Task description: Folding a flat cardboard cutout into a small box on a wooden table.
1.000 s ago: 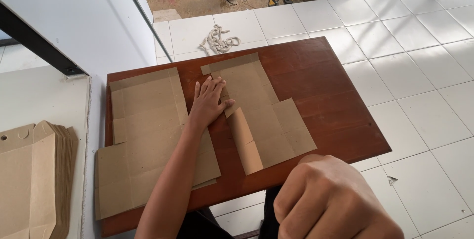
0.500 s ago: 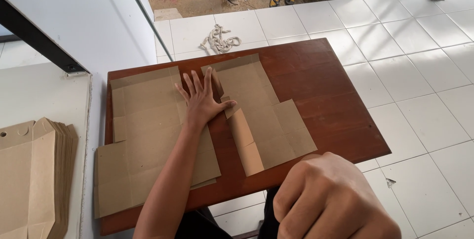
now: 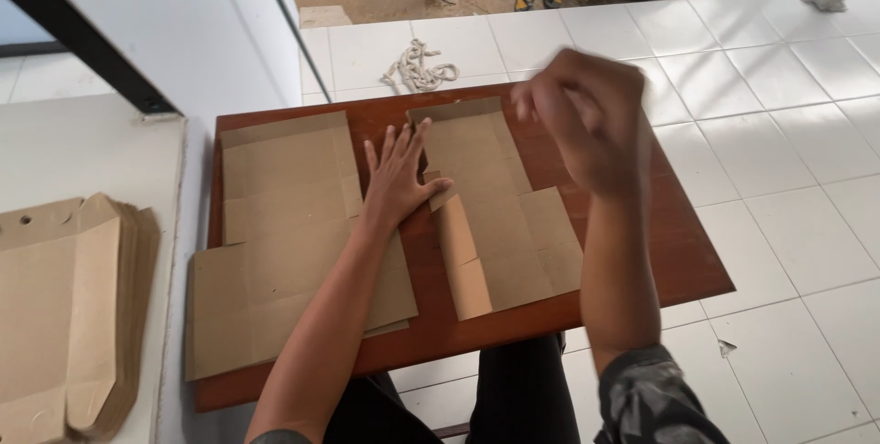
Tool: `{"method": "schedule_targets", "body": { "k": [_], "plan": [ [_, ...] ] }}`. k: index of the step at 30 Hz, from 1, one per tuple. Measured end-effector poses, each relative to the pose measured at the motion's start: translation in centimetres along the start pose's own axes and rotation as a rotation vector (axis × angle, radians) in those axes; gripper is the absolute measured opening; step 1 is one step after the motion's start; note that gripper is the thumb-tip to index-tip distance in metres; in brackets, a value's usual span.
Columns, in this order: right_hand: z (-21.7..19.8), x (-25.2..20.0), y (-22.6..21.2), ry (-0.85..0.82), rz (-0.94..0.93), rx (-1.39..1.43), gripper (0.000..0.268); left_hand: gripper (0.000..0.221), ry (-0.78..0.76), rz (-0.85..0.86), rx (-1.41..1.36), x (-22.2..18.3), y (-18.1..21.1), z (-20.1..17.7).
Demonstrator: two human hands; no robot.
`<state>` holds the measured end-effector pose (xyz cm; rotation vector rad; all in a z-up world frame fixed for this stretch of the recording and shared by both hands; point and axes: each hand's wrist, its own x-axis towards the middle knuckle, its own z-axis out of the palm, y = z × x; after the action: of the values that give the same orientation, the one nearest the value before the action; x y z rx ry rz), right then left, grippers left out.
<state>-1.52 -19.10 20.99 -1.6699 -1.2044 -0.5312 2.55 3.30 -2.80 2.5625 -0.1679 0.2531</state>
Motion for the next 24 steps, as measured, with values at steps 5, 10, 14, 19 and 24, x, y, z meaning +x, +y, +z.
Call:
{"method": "schedule_targets", "body": {
  "k": [5, 10, 14, 19, 24],
  "plan": [
    [4.5, -7.1, 18.6, -0.015, 0.656, -0.439, 0.059, 0.107, -0.076, -0.081, -0.069, 0.0, 1.3, -0.9],
    [6.7, -11.5, 22.1, -0.213, 0.869, -0.559, 0.068, 0.107, -0.105, -0.031, -0.050, 0.1, 1.1, -0.7],
    [8.5, -10.3, 20.5, -0.246, 0.835, -0.450, 0.069, 0.093, -0.140, -0.014, 0.010, -0.1, 1.2, -1.0],
    [8.4, -10.4, 20.8, -0.182, 0.776, -0.347, 0.074, 0.098, -0.126, -0.008, 0.043, 0.1, 0.4, -0.1],
    [7.9, -10.0, 20.3, -0.121, 0.703, -0.270, 0.078, 0.085, -0.126, -0.064, 0.079, 1.0, 0.6, -0.3]
  ]
}}
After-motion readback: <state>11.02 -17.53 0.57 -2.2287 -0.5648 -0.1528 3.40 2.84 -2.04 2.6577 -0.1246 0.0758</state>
